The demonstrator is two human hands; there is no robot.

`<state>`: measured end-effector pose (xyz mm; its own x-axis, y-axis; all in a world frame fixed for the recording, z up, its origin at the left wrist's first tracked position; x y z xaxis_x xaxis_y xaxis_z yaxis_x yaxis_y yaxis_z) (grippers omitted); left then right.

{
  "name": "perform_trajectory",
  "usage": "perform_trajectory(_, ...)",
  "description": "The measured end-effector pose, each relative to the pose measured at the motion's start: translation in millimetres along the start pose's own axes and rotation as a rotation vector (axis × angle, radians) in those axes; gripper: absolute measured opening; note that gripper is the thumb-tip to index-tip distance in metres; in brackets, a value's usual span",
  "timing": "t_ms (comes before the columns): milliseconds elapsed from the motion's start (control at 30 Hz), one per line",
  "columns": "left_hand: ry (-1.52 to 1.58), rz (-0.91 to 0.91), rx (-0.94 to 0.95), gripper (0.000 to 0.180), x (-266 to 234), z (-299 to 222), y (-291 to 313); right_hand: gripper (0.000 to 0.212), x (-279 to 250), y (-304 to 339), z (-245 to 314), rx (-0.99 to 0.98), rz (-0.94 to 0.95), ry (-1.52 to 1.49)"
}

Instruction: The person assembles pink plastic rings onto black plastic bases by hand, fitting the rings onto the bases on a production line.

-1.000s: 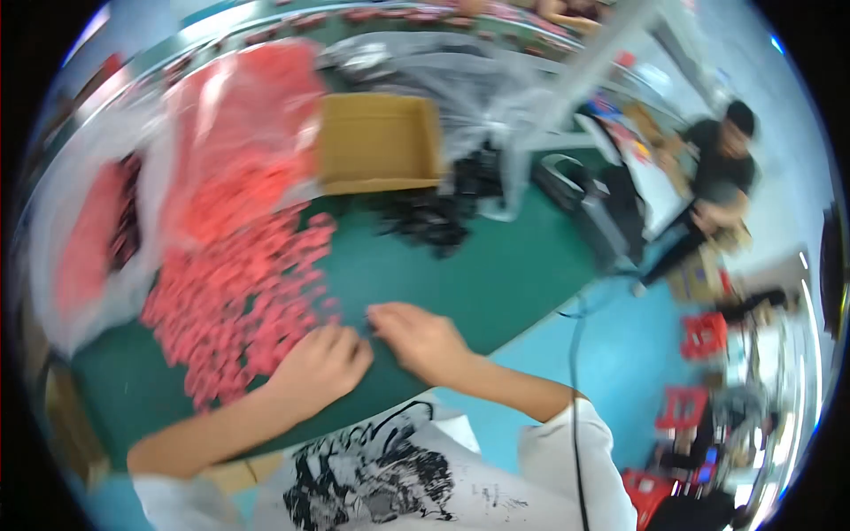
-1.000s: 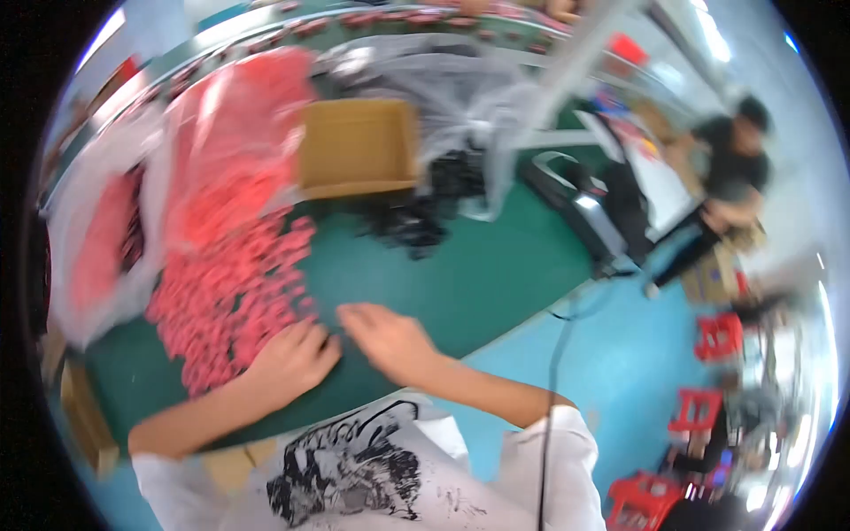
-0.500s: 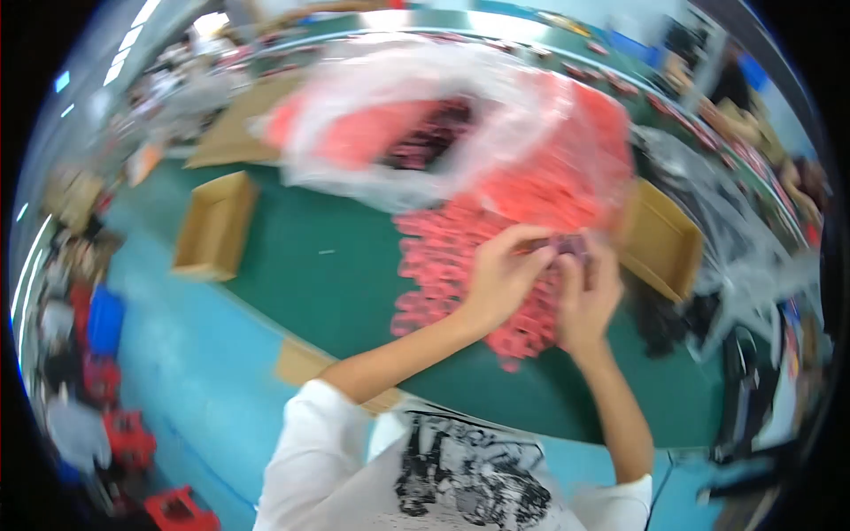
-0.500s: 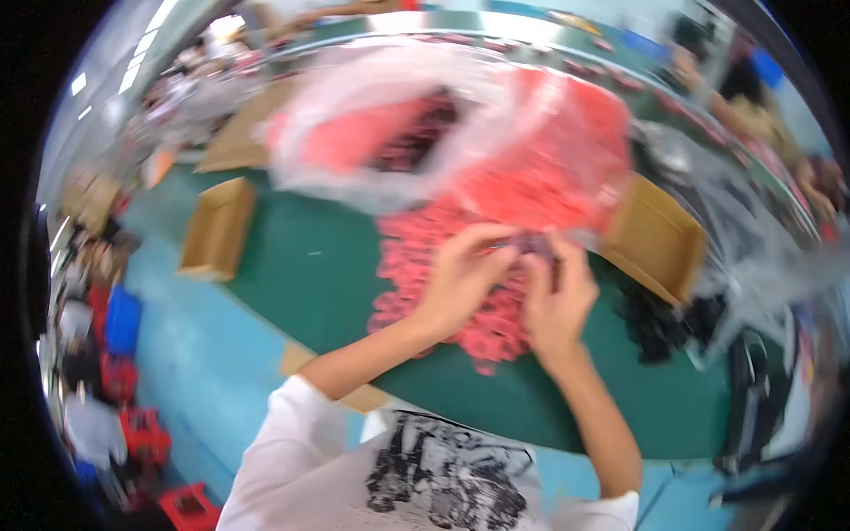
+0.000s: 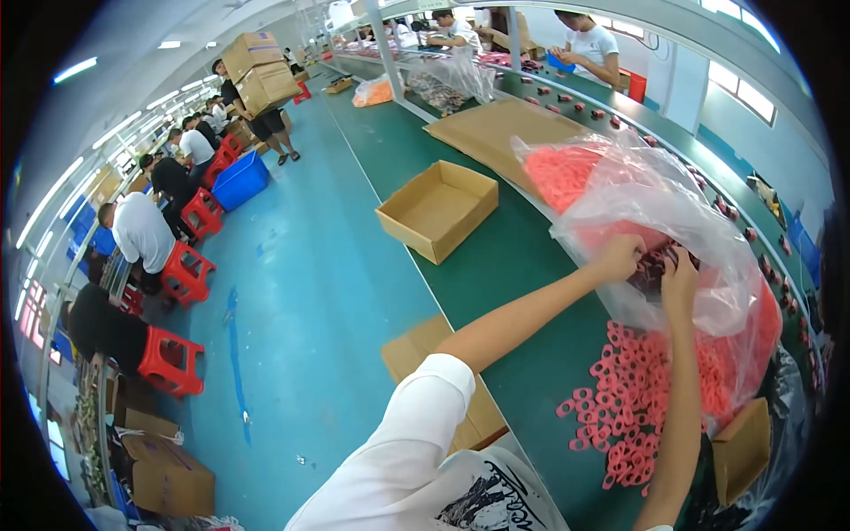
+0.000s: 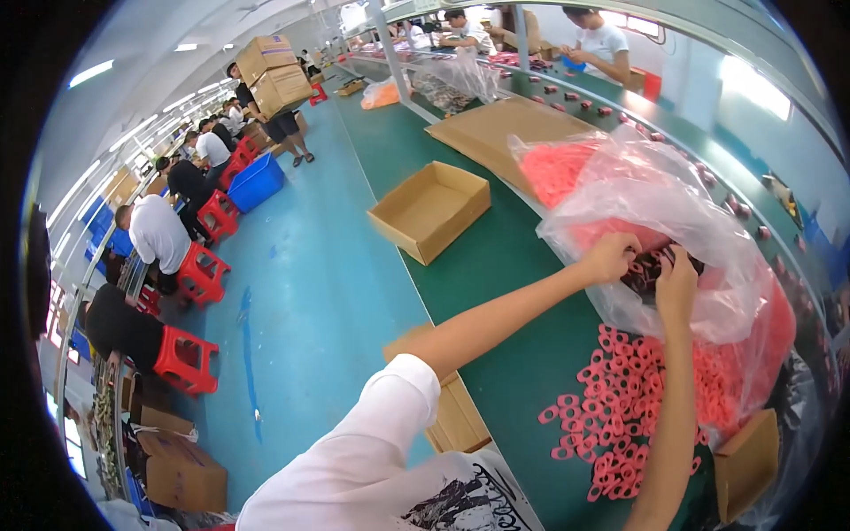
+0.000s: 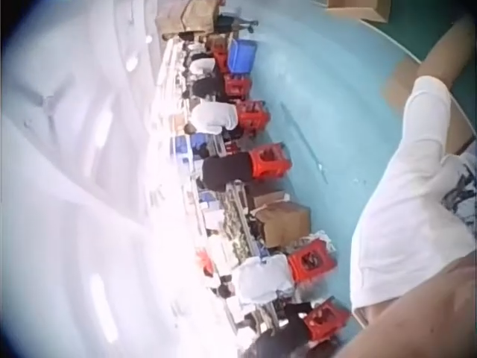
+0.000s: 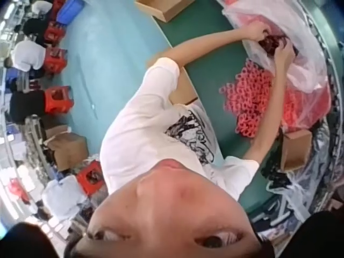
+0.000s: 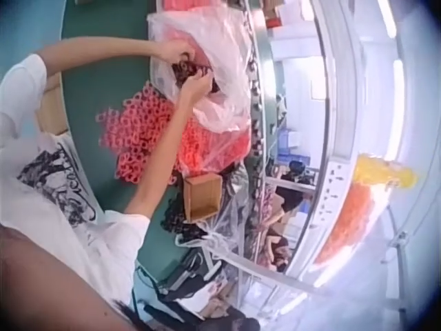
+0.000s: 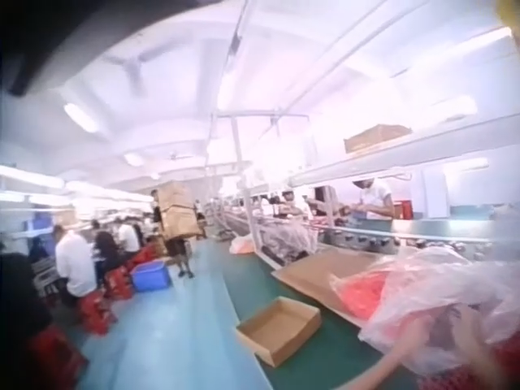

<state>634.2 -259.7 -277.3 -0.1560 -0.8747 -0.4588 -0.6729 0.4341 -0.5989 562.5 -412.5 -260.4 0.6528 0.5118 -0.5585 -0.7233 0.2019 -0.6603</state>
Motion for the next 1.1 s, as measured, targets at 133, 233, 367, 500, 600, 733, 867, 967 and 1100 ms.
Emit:
perform_trajectory(133, -0.275, 0.026, 0.257, 0.02, 14.1, 2.2, 0.1, 0.026, 6.7, -10.3, -38.8, 0.029, 0.06, 0.143)
perform_trajectory(233, -0.444, 0.2, 0.163, 0.026, 22.1, -17.0, 3.1, 0.026, 3.9, -6.4, -50.5, 0.138, 0.076, 0.28)
perform_trajectory(367, -0.516, 0.348, 0.159, 0.022, 40.2, -29.8, -1.0, 0.029, -2.5, -2.1, -78.0, 0.055, 0.156, 0.281)
perform_trajectory(500, -0.379, 0.202, 0.467, 0.019, 20.9, -23.0, 1.1, 0.056, -17.2, -6.7, -11.9, -0.07, 0.418, 0.214)
perform_trajectory(600, -0.43, 0.313, 0.664, 0.019, -25.8, -111.8, 34.8, 0.035, -98.1, 41.5, 52.9, -0.336, 0.211, 0.071)
perform_trajectory(733, -0.34, 0.588, 0.42, 0.05, -35.7, -148.5, 132.2, 0.039, -201.7, 145.9, 78.4, -0.112, 0.281, 0.119)
perform_trajectory(867, -0.312, 0.709, 0.35, 0.073, 3.3, -148.1, 172.5, 0.067, -218.4, 226.8, 65.3, 0.09, 0.308, 0.282)
perform_trajectory(967, -0.187, 0.755, 0.549, 0.077, 50.6, -188.7, 175.3, 0.08, -178.5, 265.6, 61.3, 0.084, 0.485, 0.389)
perform_trajectory(1100, -0.234, 0.905, 0.581, 0.08, 79.0, -185.5, 206.5, 0.083, -173.9, 279.3, 51.7, 0.065, 0.56, 0.428)
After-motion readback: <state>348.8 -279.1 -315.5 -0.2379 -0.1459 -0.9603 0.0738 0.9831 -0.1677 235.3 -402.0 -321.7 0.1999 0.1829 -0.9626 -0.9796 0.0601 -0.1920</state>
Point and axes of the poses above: each hand's wrist, its own y-axis away from the middle knuckle, its own x-axis out of the palm, z = x × y, the point moved 5 cm from there along -y, towards the middle knuckle, and after that the axes turned 3 degrees about x, right-handed, at the moved point
